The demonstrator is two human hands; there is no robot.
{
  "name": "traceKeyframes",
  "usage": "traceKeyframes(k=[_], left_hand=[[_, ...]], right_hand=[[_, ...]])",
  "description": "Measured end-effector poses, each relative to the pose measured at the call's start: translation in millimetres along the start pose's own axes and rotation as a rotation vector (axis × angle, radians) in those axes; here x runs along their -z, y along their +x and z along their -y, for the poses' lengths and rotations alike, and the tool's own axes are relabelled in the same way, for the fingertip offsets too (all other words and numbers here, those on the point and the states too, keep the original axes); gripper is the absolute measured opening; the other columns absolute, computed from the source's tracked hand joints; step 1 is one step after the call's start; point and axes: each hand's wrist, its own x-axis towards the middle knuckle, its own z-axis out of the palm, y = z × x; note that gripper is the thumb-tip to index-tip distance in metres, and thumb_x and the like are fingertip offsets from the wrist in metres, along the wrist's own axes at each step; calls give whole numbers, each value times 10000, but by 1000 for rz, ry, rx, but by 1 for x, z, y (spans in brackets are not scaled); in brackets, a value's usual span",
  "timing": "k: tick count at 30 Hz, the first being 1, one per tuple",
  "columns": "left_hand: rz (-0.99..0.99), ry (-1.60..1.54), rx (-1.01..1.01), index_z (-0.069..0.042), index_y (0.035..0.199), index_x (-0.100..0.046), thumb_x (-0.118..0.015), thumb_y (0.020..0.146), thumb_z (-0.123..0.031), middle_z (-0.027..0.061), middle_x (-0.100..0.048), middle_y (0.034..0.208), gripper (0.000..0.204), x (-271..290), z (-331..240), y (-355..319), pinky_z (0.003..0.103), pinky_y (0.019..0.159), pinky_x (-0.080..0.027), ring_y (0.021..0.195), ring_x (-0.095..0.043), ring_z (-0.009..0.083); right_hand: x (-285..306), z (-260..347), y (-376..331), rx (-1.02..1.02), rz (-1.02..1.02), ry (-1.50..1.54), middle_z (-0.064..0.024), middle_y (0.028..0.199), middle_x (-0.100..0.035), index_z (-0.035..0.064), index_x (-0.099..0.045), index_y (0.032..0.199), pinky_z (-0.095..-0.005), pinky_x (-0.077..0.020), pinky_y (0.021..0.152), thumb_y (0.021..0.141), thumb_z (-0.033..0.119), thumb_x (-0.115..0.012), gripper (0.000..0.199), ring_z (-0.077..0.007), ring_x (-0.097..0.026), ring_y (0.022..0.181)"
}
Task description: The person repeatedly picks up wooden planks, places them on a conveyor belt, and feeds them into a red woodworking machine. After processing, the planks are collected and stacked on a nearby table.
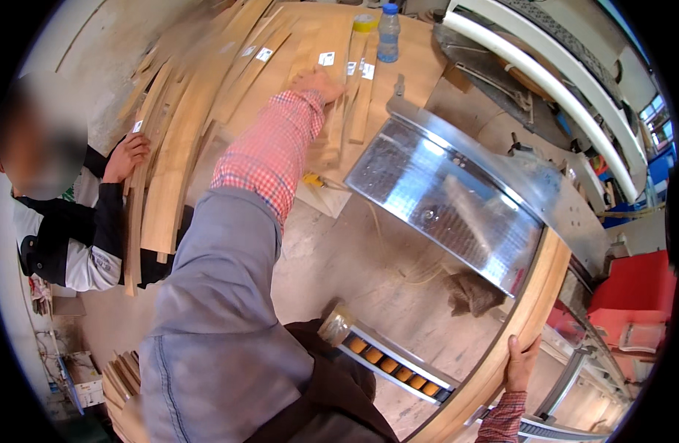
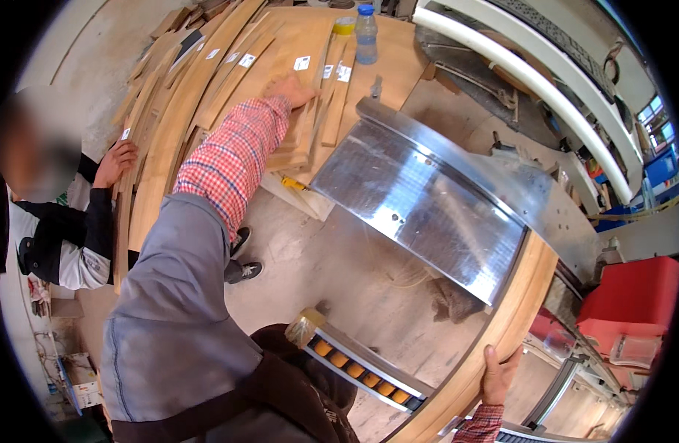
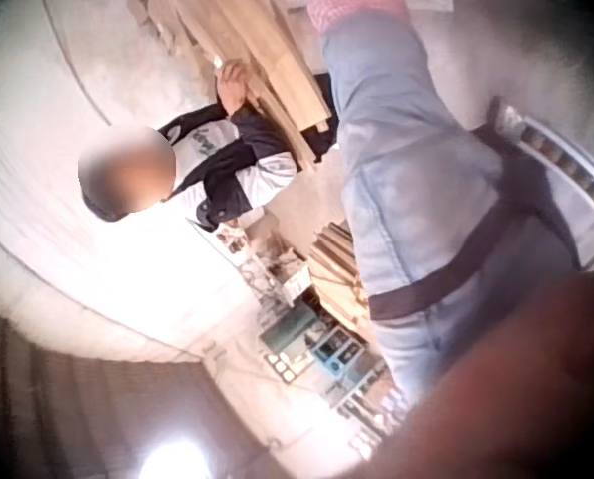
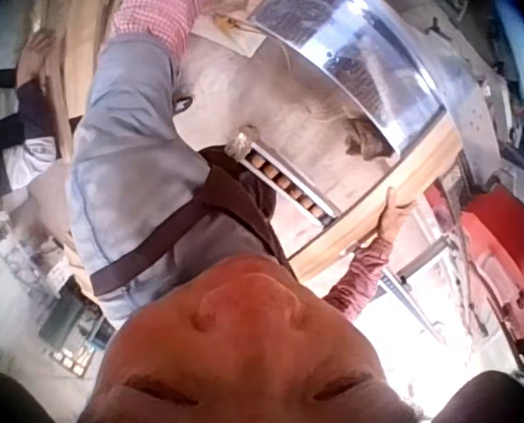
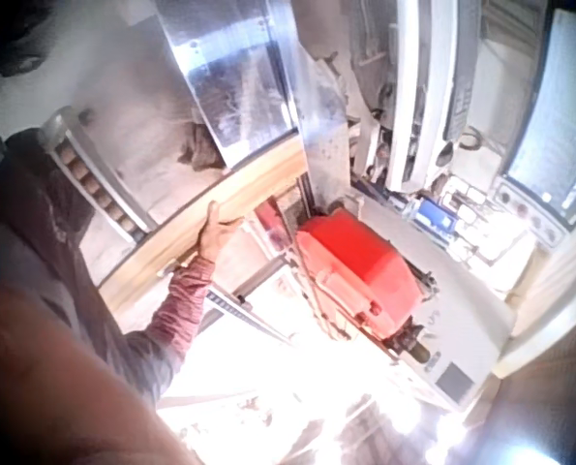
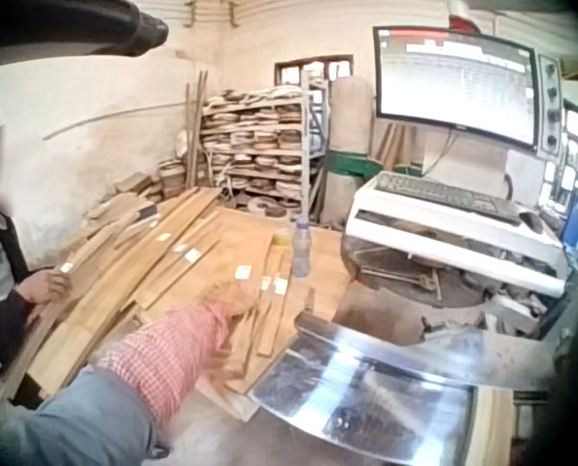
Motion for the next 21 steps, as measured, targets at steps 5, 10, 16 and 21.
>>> traceKeyframes(k=[5, 10, 16, 21], left_hand=[[126, -43, -44, -27, 1505, -348, -660, 725, -713, 271, -464, 1459, 1084, 18, 16, 16, 441, 1107, -381, 1344, -472, 386], [140, -77, -98, 27, 1487, -366, -655, 716, -715, 256, -484, 1454, 1108, 19, 17, 21, 403, 1097, -394, 1330, -498, 366], [25, -138, -99, -25, 1422, -494, -686, 757, -585, 191, -557, 1393, 890, 27, 27, -4, 412, 1061, -399, 1290, -506, 322], [-45, -767, -279, 27, 1439, -437, -715, 773, -486, 250, -503, 1433, 885, 69, 65, -110, 386, 1095, -368, 1329, -488, 336]], right_hand=[[-1, 1, 4, 5, 38, 42, -141, 1299, -543, -11, -345, 1466, -340, -425, 1015, 848, 209, -771, 783, -228, -530, 1161], [-2, 5, 3, -15, 17, 12, -157, 1307, -542, -40, -336, 1463, -340, -422, 1023, 859, 216, -763, 783, -232, -531, 1164], [-1, 2, 1, 11, 3, 12, -159, 1292, -553, -45, -349, 1447, -330, -428, 1013, 860, 240, -761, 772, -230, -537, 1160], [0, 8, -5, 11, 25, -35, -143, 1303, -552, -40, -367, 1429, -333, -441, 1000, 892, 236, -733, 706, -215, -540, 1160]])
